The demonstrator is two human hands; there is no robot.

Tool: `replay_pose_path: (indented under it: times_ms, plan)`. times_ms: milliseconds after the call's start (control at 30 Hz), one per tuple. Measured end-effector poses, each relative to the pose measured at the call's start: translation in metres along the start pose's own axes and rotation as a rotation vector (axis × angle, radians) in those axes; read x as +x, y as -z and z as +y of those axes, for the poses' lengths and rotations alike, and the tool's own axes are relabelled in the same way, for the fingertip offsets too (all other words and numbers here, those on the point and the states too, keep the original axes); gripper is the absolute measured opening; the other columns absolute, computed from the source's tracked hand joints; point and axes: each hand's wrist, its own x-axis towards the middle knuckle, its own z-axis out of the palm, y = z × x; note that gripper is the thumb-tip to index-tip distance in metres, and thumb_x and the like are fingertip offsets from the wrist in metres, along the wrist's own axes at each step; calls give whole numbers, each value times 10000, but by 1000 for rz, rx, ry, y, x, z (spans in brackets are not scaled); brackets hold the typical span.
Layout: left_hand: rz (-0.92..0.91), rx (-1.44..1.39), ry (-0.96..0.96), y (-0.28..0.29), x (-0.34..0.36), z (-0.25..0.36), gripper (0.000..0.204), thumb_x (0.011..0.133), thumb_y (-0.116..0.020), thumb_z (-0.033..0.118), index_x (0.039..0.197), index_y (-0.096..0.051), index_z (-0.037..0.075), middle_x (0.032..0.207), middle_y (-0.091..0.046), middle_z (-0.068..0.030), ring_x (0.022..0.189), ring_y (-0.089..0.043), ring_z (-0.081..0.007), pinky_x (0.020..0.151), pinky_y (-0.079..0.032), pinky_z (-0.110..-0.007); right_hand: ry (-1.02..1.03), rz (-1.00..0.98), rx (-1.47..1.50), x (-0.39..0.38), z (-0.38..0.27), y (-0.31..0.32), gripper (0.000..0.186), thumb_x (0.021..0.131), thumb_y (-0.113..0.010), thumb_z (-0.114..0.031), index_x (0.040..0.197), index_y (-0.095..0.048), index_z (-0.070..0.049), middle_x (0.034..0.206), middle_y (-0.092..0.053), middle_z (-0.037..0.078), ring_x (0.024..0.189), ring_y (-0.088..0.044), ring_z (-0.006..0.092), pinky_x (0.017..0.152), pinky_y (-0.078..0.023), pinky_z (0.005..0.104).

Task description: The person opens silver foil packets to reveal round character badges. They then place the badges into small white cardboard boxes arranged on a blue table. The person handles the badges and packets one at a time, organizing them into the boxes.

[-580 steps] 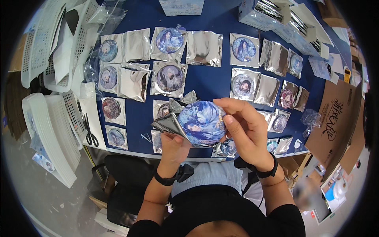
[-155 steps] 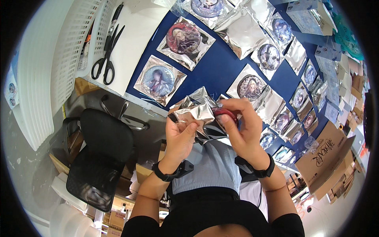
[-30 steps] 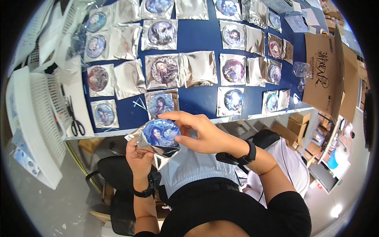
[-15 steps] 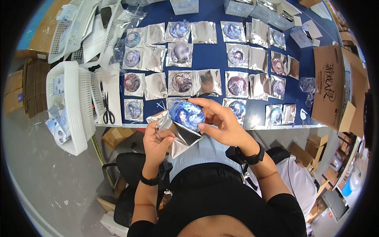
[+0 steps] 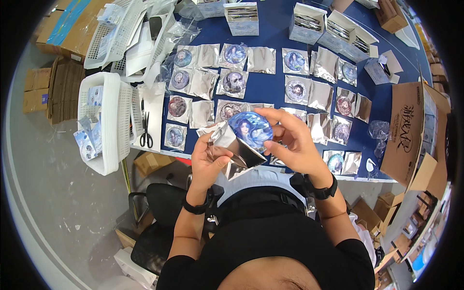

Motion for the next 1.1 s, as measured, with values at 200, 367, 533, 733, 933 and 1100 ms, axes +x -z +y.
replay_pose_path:
  times_ms: [200,367,533,733,933,1100]
  plan:
    - [28,42,-4,0,27,-1,603,720,-728,84,1205,-385,-21,902,-612,-104,770,-607,-150,711,-473,-238,19,32,-42,22,5,10,463,721,-568,58,1166,-489,-37,819,-488,39,645,-483,81,576,-432,218]
    - [108,-6,37,3,56,-6,584,743,-709,79,1212,-377,-23,1066,-558,-117,825,-597,-143,742,-484,-233,73,7,-295,49,25,9,245,762,-583,-3,1005,-560,-25,937,-528,97,753,-537,151,637,-456,256]
    - [130,-76,99,12,81,-20,580,757,-682,50,1239,-364,-5,1119,-526,-117,955,-564,-162,819,-468,-249,77,81,-371,73,49,-2,172,761,-628,-61,920,-591,-10,1039,-496,119,810,-540,244,689,-453,304]
    - [252,-95,95,19,103,-26,589,768,-579,-64,1288,-307,-8,1242,-405,-117,1103,-455,-203,935,-388,-302,-224,-5,-69,115,69,26,62,805,-603,-37,808,-572,17,727,-563,39,666,-527,89,607,-432,236]
    - [314,-211,164,41,108,-25,572,780,-591,-42,1275,-336,88,1238,-380,-13,720,-510,-89,527,-439,-204,-258,-10,-92,193,108,128,44,847,-546,-48,867,-563,-13,714,-574,-12,616,-546,58,529,-473,227]
    - [345,-291,105,41,109,-14,647,761,-602,-64,1296,-285,115,1244,-369,-41,724,-519,-112,500,-430,-214,-171,-143,-742,239,148,176,127,742,-582,-21,867,-587,1,753,-634,123,697,-619,205,633,-472,295]
